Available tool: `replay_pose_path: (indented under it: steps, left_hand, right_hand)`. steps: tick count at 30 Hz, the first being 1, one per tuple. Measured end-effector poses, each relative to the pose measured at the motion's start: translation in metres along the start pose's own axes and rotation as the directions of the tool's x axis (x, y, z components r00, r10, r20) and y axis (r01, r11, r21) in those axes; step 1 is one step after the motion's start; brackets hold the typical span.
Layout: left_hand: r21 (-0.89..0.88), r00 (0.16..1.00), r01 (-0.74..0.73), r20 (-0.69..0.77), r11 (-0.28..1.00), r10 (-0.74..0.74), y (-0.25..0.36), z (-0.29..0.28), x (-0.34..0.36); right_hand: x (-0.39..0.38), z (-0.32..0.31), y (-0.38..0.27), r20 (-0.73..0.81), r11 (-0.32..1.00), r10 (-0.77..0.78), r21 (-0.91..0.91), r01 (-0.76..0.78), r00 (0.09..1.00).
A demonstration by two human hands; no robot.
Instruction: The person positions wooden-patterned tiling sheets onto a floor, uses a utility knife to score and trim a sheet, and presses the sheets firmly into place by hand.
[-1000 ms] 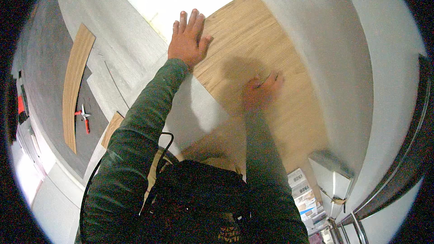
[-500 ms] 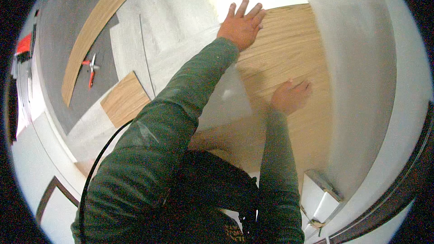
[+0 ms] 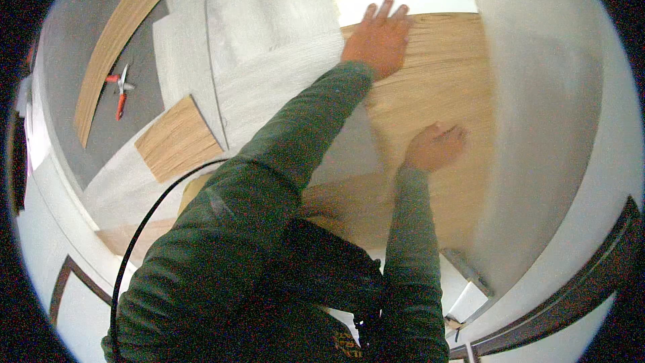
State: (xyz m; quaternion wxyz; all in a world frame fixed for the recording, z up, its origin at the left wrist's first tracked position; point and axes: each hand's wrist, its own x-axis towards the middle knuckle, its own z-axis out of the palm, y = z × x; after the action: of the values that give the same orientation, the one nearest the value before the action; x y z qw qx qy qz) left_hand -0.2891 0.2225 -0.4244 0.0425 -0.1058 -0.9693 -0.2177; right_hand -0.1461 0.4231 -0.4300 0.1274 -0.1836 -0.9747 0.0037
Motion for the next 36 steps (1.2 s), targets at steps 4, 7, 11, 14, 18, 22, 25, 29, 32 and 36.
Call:
replay_pose_path:
  steps: [4, 7, 11, 14, 18, 22, 25, 29, 32, 36]
  left_hand:
    - [0.015, 1.0, -0.007, 0.009, 1.0, 0.007, -0.004, -0.004, -0.006]
    - [0.051, 0.999, -0.02, 0.029, 0.998, 0.019, 0.006, -0.002, 0.001]
    - [0.031, 0.999, 0.009, 0.035, 0.999, -0.01, 0.007, 0.006, 0.0]
    - [0.011, 0.994, 0.085, 0.064, 0.996, -0.086, 0.032, 0.003, 0.005]
    - [0.04, 0.975, 0.2, 0.094, 0.979, -0.203, 0.065, 0.009, 0.027]
    - [0.041, 0.981, 0.18, 0.071, 0.983, -0.182, 0.092, 0.014, 0.059]
    - [0.079, 0.971, 0.202, 0.113, 0.976, -0.21, 0.108, 0.009, 0.076]
    - [0.078, 0.955, 0.252, 0.142, 0.965, -0.261, 0.108, -0.002, 0.088]
    - [0.026, 0.88, 0.367, 0.316, 0.93, -0.356, 0.102, -0.015, 0.107]
    - [-0.135, 0.878, 0.409, 0.328, 0.902, -0.349, 0.068, -0.008, 0.122]
  right_hand:
    - [0.0, -0.006, -0.009, 0.026, 0.999, 0.025, 0.029, -0.026, 0.999]
    - [0.005, -0.012, -0.007, 0.034, 0.996, 0.081, 0.039, -0.082, 0.996]
    - [0.001, 0.0, 0.001, -0.008, 0.995, 0.061, 0.081, -0.06, 0.998]
    - [0.003, 0.004, 0.012, 0.012, 0.994, 0.069, 0.085, -0.07, 0.998]
    - [0.003, -0.014, -0.008, 0.119, 0.99, 0.108, 0.073, -0.117, 0.987]
    - [0.004, -0.017, -0.007, 0.167, 0.984, 0.129, 0.104, -0.147, 0.977]
    - [0.008, -0.019, -0.005, 0.211, 0.967, 0.205, 0.109, -0.231, 0.956]
    - [0.006, -0.014, -0.003, 0.18, 0.97, 0.173, 0.14, -0.199, 0.968]
    - [0.01, -0.023, -0.007, 0.212, 0.96, 0.177, 0.179, -0.217, 0.961]
    - [0.012, -0.016, -0.007, 0.074, 0.957, 0.124, 0.253, -0.139, 0.99]
